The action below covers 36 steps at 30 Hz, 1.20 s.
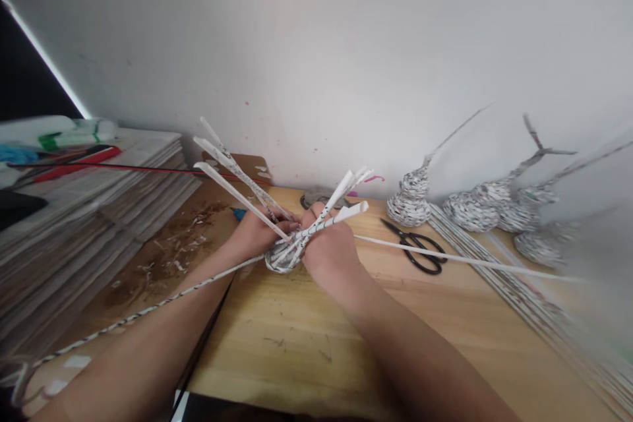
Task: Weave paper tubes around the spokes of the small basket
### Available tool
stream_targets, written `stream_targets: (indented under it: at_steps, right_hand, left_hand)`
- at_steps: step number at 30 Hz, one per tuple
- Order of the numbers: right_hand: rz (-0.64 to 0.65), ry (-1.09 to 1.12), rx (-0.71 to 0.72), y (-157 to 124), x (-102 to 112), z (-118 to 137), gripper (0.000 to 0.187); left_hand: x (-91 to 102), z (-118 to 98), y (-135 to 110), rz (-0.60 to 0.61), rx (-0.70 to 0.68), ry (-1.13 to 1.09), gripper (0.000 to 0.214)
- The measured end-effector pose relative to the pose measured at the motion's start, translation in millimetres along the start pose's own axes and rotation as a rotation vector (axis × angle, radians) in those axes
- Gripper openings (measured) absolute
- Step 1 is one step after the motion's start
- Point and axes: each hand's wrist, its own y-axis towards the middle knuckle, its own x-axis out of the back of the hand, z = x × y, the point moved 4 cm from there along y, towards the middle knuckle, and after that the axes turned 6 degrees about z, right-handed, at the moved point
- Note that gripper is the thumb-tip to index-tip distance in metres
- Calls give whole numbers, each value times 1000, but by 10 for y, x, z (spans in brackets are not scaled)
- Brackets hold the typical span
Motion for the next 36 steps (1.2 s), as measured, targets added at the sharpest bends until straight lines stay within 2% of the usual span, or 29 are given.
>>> stream_targets:
  at_steps: [5,11,17,21,26,28,31,34,36]
  right_hand:
    - [53,-77,23,-4,28,-8,15]
    - [50,-167,-2,-8,58,-5,12]
    - [68,-160,31,-34,45,41,18]
    - [106,-116,53,-56,10,58,25]
    - [-10,-81,135,-87,112,163,22]
    - [-44,-28,111,-111,159,195,20]
    - [-36,76,-1,-145,178,194,23]
    - [50,239,-98,-160,125,167,31]
    - [151,442,-124,-159,36,160,40]
  left_hand:
    - [30,58,6,-70,-7,-16,18]
    - [25,121,20,-61,0,-112,21]
    - [28,103,15,-60,15,-144,25]
    - [68,107,27,-105,20,-99,24]
    - [167,175,36,-219,74,-125,26]
    - [209,204,39,-268,74,-143,26]
    - [265,246,45,-356,61,-141,24]
    - [301,282,46,-434,65,-137,23]
    - [300,291,48,-444,69,-145,22]
